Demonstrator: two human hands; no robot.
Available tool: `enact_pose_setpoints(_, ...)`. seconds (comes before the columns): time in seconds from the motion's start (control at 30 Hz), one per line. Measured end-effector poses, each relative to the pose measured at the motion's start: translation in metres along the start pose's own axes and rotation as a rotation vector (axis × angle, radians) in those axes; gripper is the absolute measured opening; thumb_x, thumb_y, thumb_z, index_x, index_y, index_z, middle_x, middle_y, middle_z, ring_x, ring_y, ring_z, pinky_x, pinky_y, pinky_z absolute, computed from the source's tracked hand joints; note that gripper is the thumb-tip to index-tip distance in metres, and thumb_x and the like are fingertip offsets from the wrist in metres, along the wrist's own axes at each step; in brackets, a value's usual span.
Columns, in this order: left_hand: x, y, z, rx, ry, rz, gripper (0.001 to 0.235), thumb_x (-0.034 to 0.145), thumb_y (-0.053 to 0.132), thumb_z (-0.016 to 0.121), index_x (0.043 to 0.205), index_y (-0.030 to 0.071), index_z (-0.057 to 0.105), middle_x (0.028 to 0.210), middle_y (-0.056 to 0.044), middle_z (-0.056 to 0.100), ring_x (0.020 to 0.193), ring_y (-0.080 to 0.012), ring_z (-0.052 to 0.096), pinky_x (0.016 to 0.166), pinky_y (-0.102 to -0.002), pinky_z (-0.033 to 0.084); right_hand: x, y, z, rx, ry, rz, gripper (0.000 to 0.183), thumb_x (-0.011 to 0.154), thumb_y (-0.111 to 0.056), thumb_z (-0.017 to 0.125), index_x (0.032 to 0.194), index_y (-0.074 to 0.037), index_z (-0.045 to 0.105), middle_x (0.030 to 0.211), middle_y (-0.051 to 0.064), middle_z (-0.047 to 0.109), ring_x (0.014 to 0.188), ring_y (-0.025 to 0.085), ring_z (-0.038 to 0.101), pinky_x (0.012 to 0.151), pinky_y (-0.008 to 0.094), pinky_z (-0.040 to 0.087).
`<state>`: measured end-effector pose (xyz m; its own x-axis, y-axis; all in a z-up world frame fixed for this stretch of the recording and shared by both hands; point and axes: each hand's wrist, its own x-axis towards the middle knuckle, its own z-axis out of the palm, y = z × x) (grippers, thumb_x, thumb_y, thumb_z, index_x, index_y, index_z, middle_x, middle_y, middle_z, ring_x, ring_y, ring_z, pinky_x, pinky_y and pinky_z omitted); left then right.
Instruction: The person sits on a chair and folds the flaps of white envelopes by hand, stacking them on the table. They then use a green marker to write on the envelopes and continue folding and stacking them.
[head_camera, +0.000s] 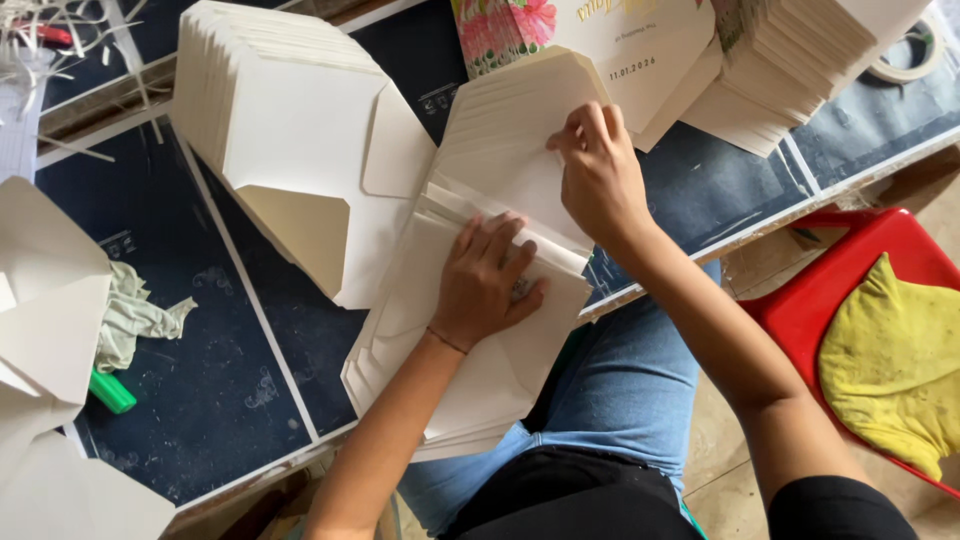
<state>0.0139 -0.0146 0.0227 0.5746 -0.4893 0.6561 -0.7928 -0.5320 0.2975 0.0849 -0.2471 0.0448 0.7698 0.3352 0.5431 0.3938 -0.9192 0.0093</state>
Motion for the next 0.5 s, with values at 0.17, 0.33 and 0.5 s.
enact_pose_setpoints(0.17,0.015,0.004,-0.019,-0.032,-0.054,0.032,0.04,0.106,0.039,0.059,0.125,0.004,0.064,0.125,-0.02,0.066,0.118,-0.0387,0.066,0.112,-0.055,0.05,0.031,-0.008,-0.027,0.221,-0.131,0.074,0.019,0.101,0.019,0.063,0.106,0.006,0.076,0.108,0.016,0.053,0.104,0.035,0.057,0.059,0.049,0.059)
enact_pose_setpoints(0.33,0.01,0.003,-0.009,0.01,-0.01,0.02,0.036,0.108,0.04,0.055,0.107,0.004,0.06,0.109,-0.015,0.061,0.101,-0.0357,0.061,0.092,-0.046,0.049,0.042,-0.01,-0.041,0.518,-0.162,-0.024,0.03,0.093,0.026,0.049,0.088,0.002,0.067,0.103,0.013,0.057,0.098,0.033,0.054,0.081,0.045,0.046)
enact_pose_setpoints(0.5,-0.06,-0.005,0.017,0.186,0.331,0.058,0.067,0.107,0.075,0.02,0.114,0.022,0.061,0.114,-0.002,0.055,0.11,-0.0263,0.055,0.095,-0.045,0.046,-0.002,-0.079,-0.026,1.171,-0.297,-0.187,0.065,0.091,0.006,0.044,0.155,0.014,0.051,0.157,0.035,0.057,0.151,0.053,0.046,0.125,0.057,0.034)
